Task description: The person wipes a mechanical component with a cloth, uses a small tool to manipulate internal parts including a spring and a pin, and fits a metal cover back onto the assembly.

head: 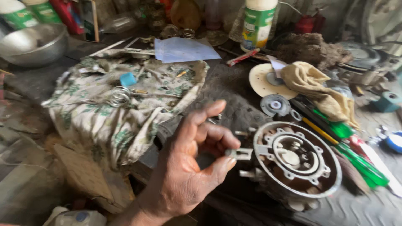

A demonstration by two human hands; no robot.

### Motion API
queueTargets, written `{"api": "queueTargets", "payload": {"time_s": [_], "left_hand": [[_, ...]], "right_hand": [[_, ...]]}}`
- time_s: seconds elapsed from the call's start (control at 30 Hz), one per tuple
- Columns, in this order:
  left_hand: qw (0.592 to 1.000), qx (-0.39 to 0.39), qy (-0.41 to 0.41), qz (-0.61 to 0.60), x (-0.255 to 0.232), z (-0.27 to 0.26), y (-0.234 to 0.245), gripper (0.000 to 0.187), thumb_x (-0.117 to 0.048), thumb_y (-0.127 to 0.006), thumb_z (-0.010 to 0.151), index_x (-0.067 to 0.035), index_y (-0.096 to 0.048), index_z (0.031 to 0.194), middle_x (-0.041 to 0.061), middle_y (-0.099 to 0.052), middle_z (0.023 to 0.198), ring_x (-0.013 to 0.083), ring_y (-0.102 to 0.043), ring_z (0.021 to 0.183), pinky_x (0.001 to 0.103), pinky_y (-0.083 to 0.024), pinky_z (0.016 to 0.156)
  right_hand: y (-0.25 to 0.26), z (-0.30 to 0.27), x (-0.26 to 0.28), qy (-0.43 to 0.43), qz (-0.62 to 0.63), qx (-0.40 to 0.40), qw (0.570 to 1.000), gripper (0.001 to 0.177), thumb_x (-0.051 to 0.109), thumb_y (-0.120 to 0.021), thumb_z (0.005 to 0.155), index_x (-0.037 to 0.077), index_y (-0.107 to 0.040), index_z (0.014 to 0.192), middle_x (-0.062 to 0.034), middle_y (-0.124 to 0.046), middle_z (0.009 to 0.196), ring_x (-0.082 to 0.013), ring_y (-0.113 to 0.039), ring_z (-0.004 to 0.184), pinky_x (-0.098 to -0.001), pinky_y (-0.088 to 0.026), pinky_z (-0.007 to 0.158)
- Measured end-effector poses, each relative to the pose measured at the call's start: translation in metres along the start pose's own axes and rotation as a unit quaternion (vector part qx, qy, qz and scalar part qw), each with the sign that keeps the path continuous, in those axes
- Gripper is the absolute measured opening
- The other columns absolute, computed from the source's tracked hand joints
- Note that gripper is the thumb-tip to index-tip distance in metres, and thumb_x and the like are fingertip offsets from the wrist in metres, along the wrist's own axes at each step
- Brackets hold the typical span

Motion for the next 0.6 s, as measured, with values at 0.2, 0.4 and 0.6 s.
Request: {"api": "queueTargets", "payload": {"time_s": [0.2, 0.4, 0.6], "left_hand": [[0.981, 0.146, -0.116, 0.050, -0.040, 0.062, -0.054, 0.073, 0.008, -0.066, 0.094, -0.008, -0.034, 0.158, 0.005, -0.064, 0.106, 0.0107, -0.064, 0.094, 0.027, -0.057, 0.094], [0.962, 0.216, -0.169, 0.015, -0.024, 0.118, -0.081, 0.060, 0.012, -0.065, 0.096, -0.002, -0.042, 0.150, 0.004, -0.062, 0.107, 0.0097, -0.066, 0.105, 0.029, -0.061, 0.104], [0.968, 0.217, -0.096, -0.081, 0.013, 0.138, -0.041, 0.036, 0.003, -0.074, 0.102, 0.003, -0.058, 0.134, 0.011, -0.068, 0.105, 0.0125, -0.066, 0.098, 0.030, -0.060, 0.094]], "right_hand": [[-0.021, 0.010, 0.137, -0.014, 0.080, 0.144, 0.986, 0.034, 0.016, -0.062, 0.098, 0.002, -0.070, 0.129, -0.0129, -0.082, 0.103, -0.0161, -0.077, 0.094, -0.0279, -0.061, 0.084], [-0.047, 0.053, 0.155, -0.055, 0.116, 0.119, 0.985, 0.026, 0.010, -0.070, 0.091, -0.003, -0.074, 0.114, -0.0129, -0.080, 0.096, -0.0140, -0.075, 0.085, -0.0280, -0.060, 0.077], [-0.065, 0.061, 0.124, -0.086, -0.086, 0.099, 0.988, 0.020, 0.011, -0.074, 0.094, 0.000, -0.079, 0.110, -0.0148, -0.078, 0.089, -0.0223, -0.079, 0.076, -0.0341, -0.061, 0.067]]}}
Point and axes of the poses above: each hand's wrist, its own z-axis towards the middle knuckle, its own y-axis out of the back of the hand, x = y × z, the point moved 6 cm from there along z, towards the middle knuckle
